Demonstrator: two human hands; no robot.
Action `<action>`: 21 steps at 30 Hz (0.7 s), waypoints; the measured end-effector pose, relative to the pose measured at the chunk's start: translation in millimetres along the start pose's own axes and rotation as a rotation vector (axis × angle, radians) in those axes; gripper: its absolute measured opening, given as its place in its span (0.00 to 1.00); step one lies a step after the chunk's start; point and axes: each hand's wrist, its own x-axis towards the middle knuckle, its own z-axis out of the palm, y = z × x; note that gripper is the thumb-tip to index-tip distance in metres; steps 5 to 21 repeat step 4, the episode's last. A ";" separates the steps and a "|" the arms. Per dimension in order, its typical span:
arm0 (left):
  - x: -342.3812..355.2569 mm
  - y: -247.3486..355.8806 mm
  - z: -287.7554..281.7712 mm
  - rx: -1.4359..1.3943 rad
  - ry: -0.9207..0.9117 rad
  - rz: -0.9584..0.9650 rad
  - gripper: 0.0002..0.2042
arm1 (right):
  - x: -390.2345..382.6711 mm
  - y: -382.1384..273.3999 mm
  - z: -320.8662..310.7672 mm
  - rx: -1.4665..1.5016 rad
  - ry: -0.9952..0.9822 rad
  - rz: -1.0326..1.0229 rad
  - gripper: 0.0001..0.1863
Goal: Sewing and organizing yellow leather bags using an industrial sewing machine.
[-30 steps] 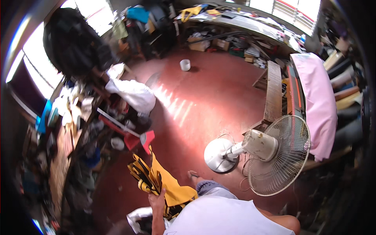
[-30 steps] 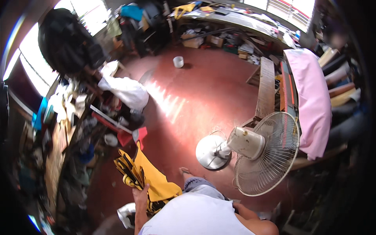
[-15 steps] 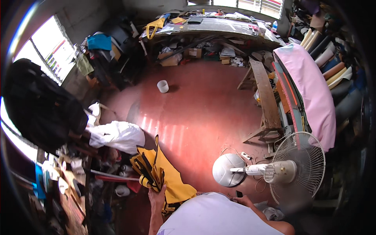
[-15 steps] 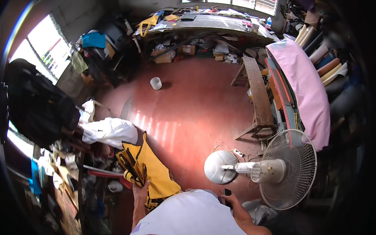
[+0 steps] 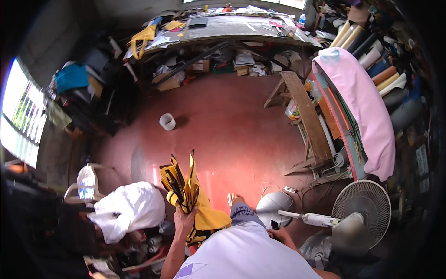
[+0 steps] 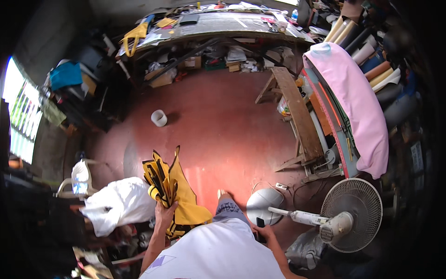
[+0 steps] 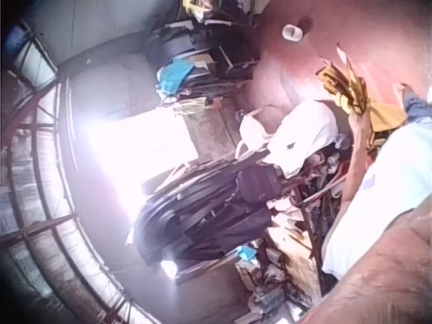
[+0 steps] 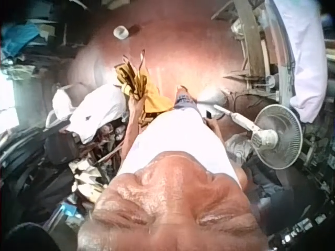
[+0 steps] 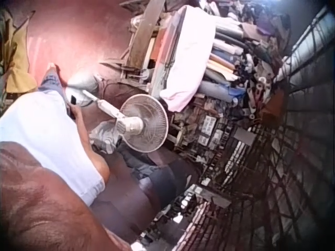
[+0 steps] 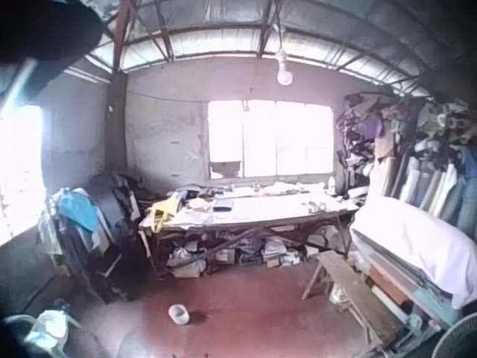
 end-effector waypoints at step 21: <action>127.4 36.9 35.2 0.027 -0.108 -0.032 0.25 | 23.9 -75.6 6.9 0.153 0.083 -0.178 0.42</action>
